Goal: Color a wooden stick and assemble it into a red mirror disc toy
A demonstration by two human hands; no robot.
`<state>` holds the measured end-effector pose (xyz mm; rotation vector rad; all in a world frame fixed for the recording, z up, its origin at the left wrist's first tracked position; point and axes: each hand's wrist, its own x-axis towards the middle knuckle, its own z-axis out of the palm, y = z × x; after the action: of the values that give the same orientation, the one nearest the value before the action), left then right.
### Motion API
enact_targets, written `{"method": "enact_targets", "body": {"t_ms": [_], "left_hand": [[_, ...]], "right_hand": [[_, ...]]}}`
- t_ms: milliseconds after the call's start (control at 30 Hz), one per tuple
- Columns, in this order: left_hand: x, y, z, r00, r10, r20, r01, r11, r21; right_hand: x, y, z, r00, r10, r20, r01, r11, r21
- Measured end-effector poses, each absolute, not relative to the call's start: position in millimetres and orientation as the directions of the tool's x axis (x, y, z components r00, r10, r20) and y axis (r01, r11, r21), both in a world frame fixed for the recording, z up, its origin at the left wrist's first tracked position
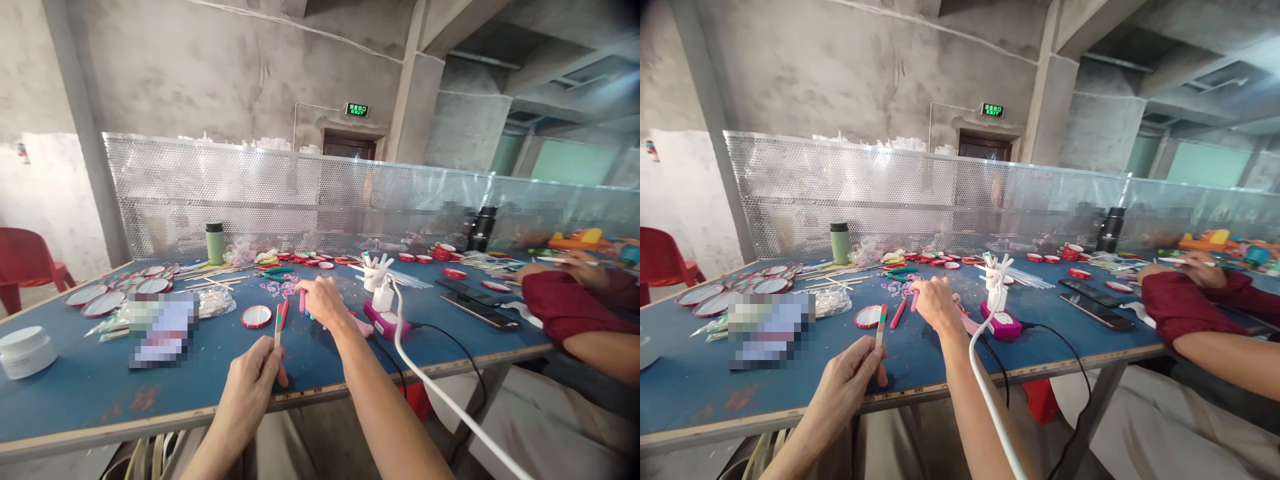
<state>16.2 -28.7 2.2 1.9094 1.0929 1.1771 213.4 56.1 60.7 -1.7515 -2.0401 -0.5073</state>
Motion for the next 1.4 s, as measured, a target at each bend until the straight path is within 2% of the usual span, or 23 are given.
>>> {"method": "enact_targets", "body": {"t_ms": [367, 700, 1033, 1400], "left_hand": [[13.5, -25.4, 2.1, 0.289, 0.873, 0.392, 0.323, -0.474, 0.819], [14.4, -26.5, 2.2, 0.284, 0.869, 0.406, 0.323, -0.485, 0.812], [15.0, -26.5, 1.9, 0.284, 0.873, 0.397, 0.338, -0.479, 0.81], [15.4, -25.5, 2.0, 0.287, 0.872, 0.397, 0.338, -0.48, 0.809]], "right_hand": [[209.2, 51.1, 58.9, -0.189, 0.868, 0.46, 0.982, 0.168, 0.088], [213.0, 55.5, 59.6, -0.08, 0.841, 0.535, 0.994, 0.027, 0.106], [202.5, 51.8, 53.4, -0.168, 0.883, 0.437, 0.975, 0.083, 0.206], [199.3, 55.1, 46.8, -0.199, 0.897, 0.396, 0.972, 0.129, 0.196]]}}
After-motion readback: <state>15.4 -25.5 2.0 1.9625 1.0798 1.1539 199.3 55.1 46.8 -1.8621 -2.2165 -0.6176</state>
